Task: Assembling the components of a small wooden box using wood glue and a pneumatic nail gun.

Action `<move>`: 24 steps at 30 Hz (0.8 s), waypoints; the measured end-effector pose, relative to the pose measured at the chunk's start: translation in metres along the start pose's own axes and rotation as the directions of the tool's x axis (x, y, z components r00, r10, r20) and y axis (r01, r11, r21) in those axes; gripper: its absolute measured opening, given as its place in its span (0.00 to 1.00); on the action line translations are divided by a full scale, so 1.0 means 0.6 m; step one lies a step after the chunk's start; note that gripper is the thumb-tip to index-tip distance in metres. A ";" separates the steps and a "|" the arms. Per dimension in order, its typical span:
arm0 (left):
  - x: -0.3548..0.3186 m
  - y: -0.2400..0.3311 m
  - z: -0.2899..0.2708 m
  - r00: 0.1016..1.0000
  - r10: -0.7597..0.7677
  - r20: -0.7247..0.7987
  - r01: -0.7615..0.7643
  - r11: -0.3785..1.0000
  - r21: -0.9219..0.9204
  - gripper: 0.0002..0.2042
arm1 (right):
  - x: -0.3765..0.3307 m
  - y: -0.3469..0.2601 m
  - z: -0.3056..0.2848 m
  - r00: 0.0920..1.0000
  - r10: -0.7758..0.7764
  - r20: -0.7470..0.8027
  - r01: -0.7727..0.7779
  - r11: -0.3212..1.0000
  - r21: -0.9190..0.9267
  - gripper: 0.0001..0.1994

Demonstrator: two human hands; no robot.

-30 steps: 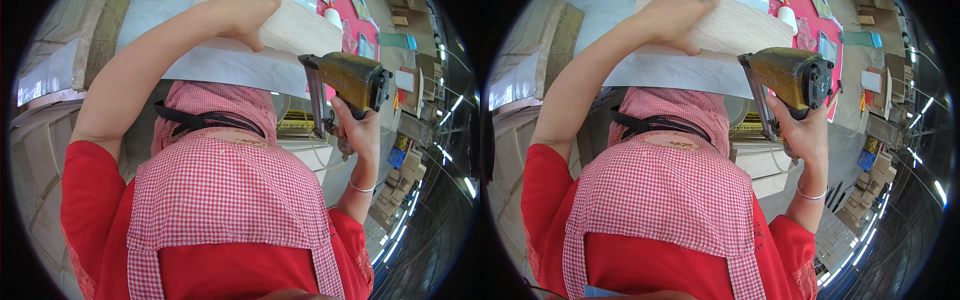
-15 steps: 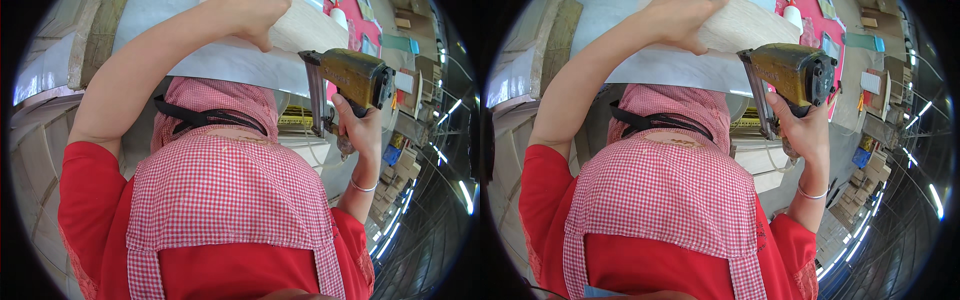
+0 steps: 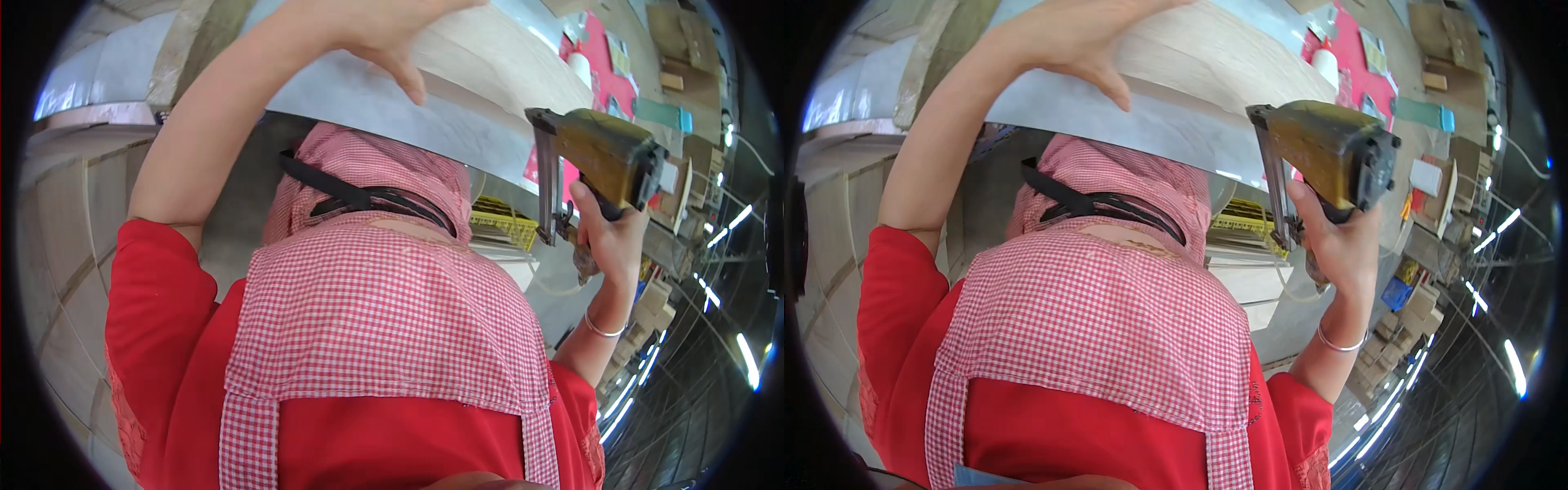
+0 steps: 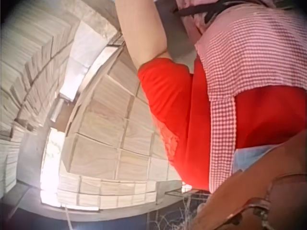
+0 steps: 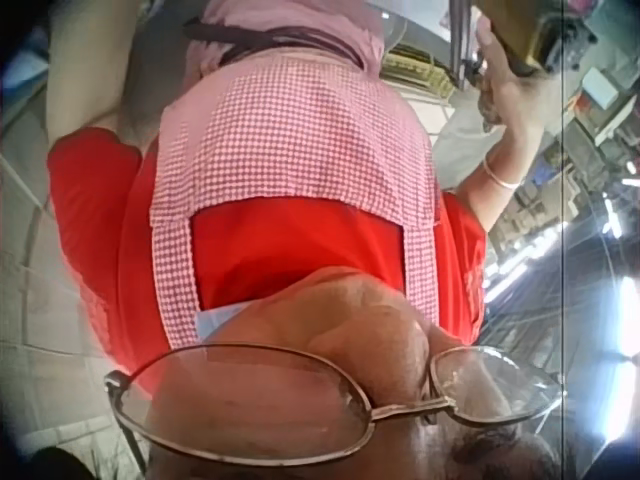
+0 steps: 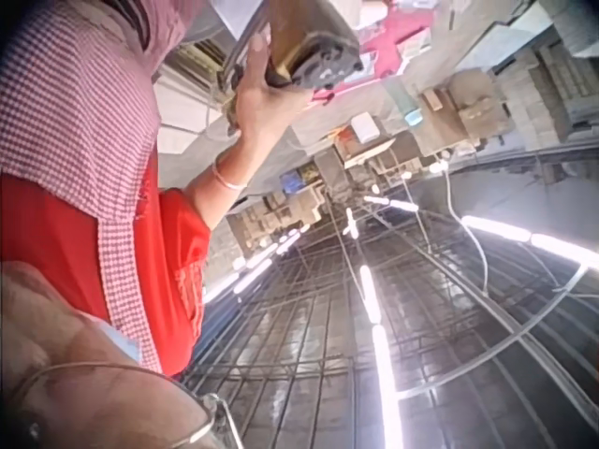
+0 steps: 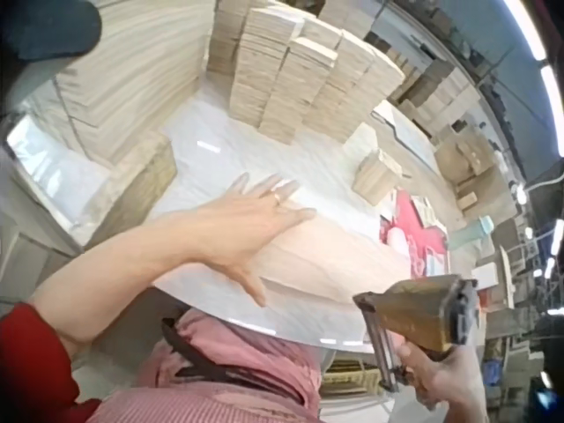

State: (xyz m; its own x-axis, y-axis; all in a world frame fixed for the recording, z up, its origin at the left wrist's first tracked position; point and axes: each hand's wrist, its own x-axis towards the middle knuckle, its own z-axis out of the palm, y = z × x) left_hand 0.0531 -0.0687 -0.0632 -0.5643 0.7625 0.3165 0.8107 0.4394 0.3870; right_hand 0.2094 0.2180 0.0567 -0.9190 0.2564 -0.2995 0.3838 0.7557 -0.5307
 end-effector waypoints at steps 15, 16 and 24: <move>-0.023 -0.060 0.019 0.993 -0.091 0.075 0.111 0.935 -0.336 0.56 | 0.041 -0.104 0.079 0.946 -0.270 0.177 0.263 0.963 0.061 0.14; -0.024 -0.061 0.022 0.993 -0.096 0.069 0.114 0.931 -0.348 0.56 | 0.042 -0.108 0.083 0.946 -0.266 0.188 0.259 0.964 0.060 0.14; -0.026 -0.059 0.031 0.995 -0.094 0.019 0.095 0.932 -0.351 0.55 | 0.026 -0.118 0.098 0.963 -0.186 0.194 0.167 0.980 0.113 0.14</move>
State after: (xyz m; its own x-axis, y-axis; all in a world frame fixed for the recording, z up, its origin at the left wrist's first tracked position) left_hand 0.0359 -0.0873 -0.0978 -0.6348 0.7269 0.2618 0.6472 0.3152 0.6942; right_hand 0.1731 0.1333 0.0427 -0.9392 -0.0106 -0.3433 0.2329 0.7150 -0.6592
